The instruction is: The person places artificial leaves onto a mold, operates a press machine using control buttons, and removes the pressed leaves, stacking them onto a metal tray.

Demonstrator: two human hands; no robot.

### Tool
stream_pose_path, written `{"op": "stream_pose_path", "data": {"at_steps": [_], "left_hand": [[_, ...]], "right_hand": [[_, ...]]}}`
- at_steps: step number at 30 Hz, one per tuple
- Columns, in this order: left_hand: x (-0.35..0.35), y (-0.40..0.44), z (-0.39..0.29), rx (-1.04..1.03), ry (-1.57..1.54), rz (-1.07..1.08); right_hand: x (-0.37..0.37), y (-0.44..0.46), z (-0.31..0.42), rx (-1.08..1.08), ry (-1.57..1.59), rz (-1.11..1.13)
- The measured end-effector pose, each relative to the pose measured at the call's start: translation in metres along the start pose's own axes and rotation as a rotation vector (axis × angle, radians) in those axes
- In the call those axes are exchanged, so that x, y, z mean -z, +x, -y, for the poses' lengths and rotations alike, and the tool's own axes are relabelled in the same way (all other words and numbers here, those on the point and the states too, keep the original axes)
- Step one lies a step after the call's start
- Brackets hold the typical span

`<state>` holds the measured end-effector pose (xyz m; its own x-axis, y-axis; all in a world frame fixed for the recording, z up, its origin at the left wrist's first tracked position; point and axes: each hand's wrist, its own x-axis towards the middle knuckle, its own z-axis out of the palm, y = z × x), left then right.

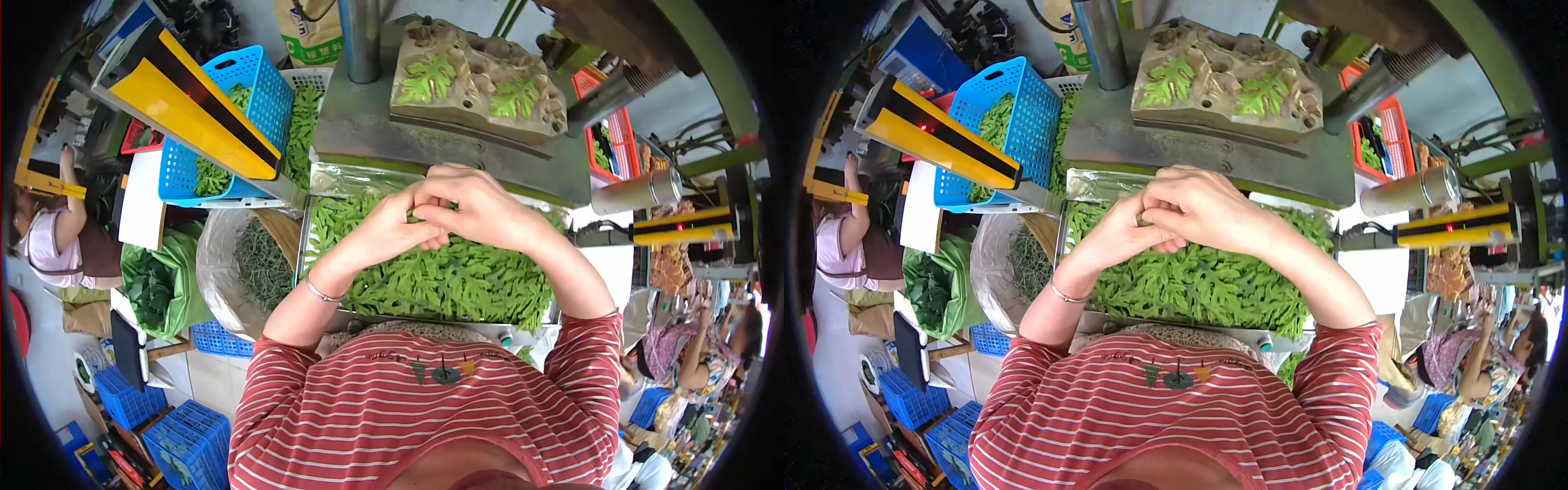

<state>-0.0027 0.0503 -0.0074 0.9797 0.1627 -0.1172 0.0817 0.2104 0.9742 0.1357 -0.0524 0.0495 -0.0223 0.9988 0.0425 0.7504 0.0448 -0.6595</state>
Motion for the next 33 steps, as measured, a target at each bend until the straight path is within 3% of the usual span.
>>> {"op": "stream_pose_path", "data": {"at_steps": [4, 5, 9, 14, 15, 19, 21, 22, 26, 27, 29, 33], "left_hand": [[-0.013, -0.005, 0.004, -0.385, 0.291, -0.308], [-0.015, -0.008, 0.002, -0.388, 0.296, -0.305], [-0.017, -0.023, -0.008, -0.122, 0.086, -0.309], [-0.014, -0.033, -0.011, -0.064, 0.066, -0.310], [-0.014, -0.032, -0.012, -0.067, 0.067, -0.303], [-0.015, -0.022, -0.016, -0.133, 0.258, -0.132], [-0.015, -0.016, -0.021, -0.146, 0.205, -0.165], [-0.015, -0.014, -0.023, -0.152, 0.152, -0.208], [-0.005, 0.002, -0.021, -0.137, 0.027, -0.298], [-0.001, 0.007, -0.017, -0.107, 0.010, -0.305], [0.006, 0.016, -0.012, -0.049, -0.027, -0.321], [0.006, 0.027, -0.011, -0.105, -0.099, -0.347]], "right_hand": [[-0.014, -0.022, 0.003, -0.094, -0.065, -0.208], [-0.019, -0.026, 0.004, -0.092, -0.066, -0.214], [-0.044, -0.031, 0.014, 0.088, -0.456, -0.653], [0.005, -0.040, 0.029, 0.023, -0.138, -0.559], [0.007, -0.039, 0.031, 0.020, -0.144, -0.564], [0.017, -0.033, 0.033, 0.068, -0.293, -0.239], [0.029, -0.027, 0.026, 0.029, -0.441, -0.247], [0.041, -0.023, 0.021, 0.025, -0.447, -0.252], [0.101, -0.004, -0.034, -0.094, -0.267, -0.876], [0.108, 0.003, -0.050, -0.096, -0.271, -0.877], [0.117, 0.018, -0.080, -0.485, -0.245, -0.918], [0.119, 0.043, -0.140, -0.579, -0.475, -0.787]]}}
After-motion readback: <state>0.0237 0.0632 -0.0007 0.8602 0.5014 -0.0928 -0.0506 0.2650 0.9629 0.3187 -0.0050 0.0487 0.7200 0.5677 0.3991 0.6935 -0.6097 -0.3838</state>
